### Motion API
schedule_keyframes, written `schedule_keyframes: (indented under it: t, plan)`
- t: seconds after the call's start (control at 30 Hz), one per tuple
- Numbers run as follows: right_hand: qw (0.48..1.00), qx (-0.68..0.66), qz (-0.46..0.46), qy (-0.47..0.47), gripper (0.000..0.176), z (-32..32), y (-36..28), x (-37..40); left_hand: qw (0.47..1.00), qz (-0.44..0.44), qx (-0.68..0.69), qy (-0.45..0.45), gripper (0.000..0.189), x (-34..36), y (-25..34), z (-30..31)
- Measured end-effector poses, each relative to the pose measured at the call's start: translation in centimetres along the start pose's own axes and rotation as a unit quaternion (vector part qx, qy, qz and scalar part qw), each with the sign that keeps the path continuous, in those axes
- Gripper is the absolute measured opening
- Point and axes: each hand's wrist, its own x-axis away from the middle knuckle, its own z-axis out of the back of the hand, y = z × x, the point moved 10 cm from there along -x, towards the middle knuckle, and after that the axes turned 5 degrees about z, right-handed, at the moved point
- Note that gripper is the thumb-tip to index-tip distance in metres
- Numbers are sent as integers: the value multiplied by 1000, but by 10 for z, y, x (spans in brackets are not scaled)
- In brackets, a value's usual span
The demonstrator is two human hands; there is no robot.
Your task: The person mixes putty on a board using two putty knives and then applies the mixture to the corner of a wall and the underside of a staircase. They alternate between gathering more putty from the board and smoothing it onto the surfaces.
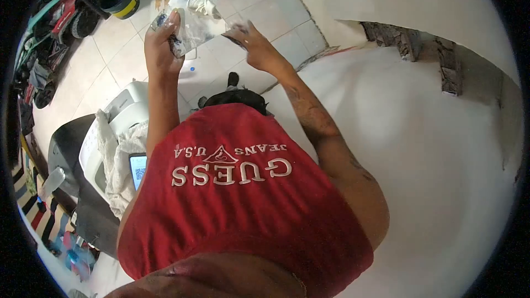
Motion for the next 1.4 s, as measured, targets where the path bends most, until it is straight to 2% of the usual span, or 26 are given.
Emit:
schedule_keyframes:
  t: [0.07, 0.1, 0.2, 0.3, 0.43, 0.53, 0.57, 0.6, 0.63, 0.67, 0.7, 0.73, 0.77, 0.8, 0.83, 0.87, 0.9, 0.93, 1.0, 1.07, 1.1, 1.2, 1.23, 1.33, 1.37, 1.4]
  plan:
    - [997, 61, -35, -42, 70, -12, 20, 13, 996, -55, -61, -30, 10, -3, 11, 0]
    - [993, -93, -64, 38, 70, 11, 34, 13, 992, -71, -103, -27, 10, -7, 14, 3]
    - [994, -2, 7, 104, 68, 74, -24, -16, 981, -97, -170, -1, 10, -13, 12, 6]
    - [995, -24, 57, 81, 66, 70, -48, -33, 966, -124, -229, 0, 12, -20, 4, 6]
    - [997, 64, -16, -41, 70, 13, -43, -21, 914, -235, -328, 30, 11, -5, 20, -4]
    - [984, -59, 21, -165, 70, -6, -38, -7, 911, -242, -331, 52, 10, -13, 30, 9]
    - [974, -150, 50, -165, 69, 2, -41, -6, 909, -234, -342, 50, 10, -19, 34, 19]
    - [932, -343, -39, -107, 65, 16, -29, 4, 908, -228, -349, 43, 9, -26, 34, 23]
    - [849, -514, -116, -41, 62, 29, -16, 14, 947, -189, -256, 53, 8, -32, 29, 32]
    - [727, -662, -179, 33, 59, 40, -4, 25, 951, -184, -243, 54, 8, -27, 31, 28]
    - [684, -704, -160, 106, 58, 60, -1, 29, 964, -170, -201, 22, 6, -31, 25, 29]
    - [694, -682, -164, 161, 61, 85, -12, 30, 966, -148, -212, 32, 5, -34, 15, 34]
    - [657, -738, -68, 136, 61, 107, -27, 33, 966, -125, -222, 41, 4, -37, 5, 40]
    - [681, -715, -18, 157, 63, 134, -34, 44, 974, -121, -187, 29, 15, -41, -10, 42]
    - [700, -690, 31, 181, 65, 160, -41, 57, 941, -136, -309, 28, 24, -37, -14, 34]
    - [774, -588, 100, 212, 68, 195, -68, 58, 966, -171, -194, 6, 21, -25, -15, 14]
    - [825, -477, 161, 257, 70, 230, -95, 62, 984, -125, -127, -28, 24, -27, -31, 11]
    - [820, -481, 108, 291, 73, 248, -98, 62, 994, -66, -70, -52, 27, -31, -48, 5]
    - [851, -444, 126, 250, 73, 266, -135, 52, 990, -22, -110, -81, 27, -11, -48, -14]
    - [880, -354, 64, 310, 68, 266, -126, 51, 992, -6, -72, -102, 24, 2, -42, -36]
    - [912, -286, 64, 286, 67, 253, -129, 51, 993, 3, -52, -103, 23, 18, -35, -40]
    - [950, -219, 41, 218, 62, 205, -113, 43, 993, -9, -28, -116, 16, 34, -21, -58]
    - [955, -215, 37, 200, 61, 187, -109, 37, 980, -73, -138, -120, 12, 40, -6, -59]
    - [974, -121, 25, 189, 57, 169, -103, 31, 992, -39, -96, -67, 11, 40, -4, -48]
    - [980, -40, 45, 192, 56, 173, -108, 35, 949, -49, -311, -8, 13, 25, -4, -15]
    - [978, -28, 41, 203, 57, 177, -103, 48, 946, -63, -312, 58, 17, 24, -6, -3]
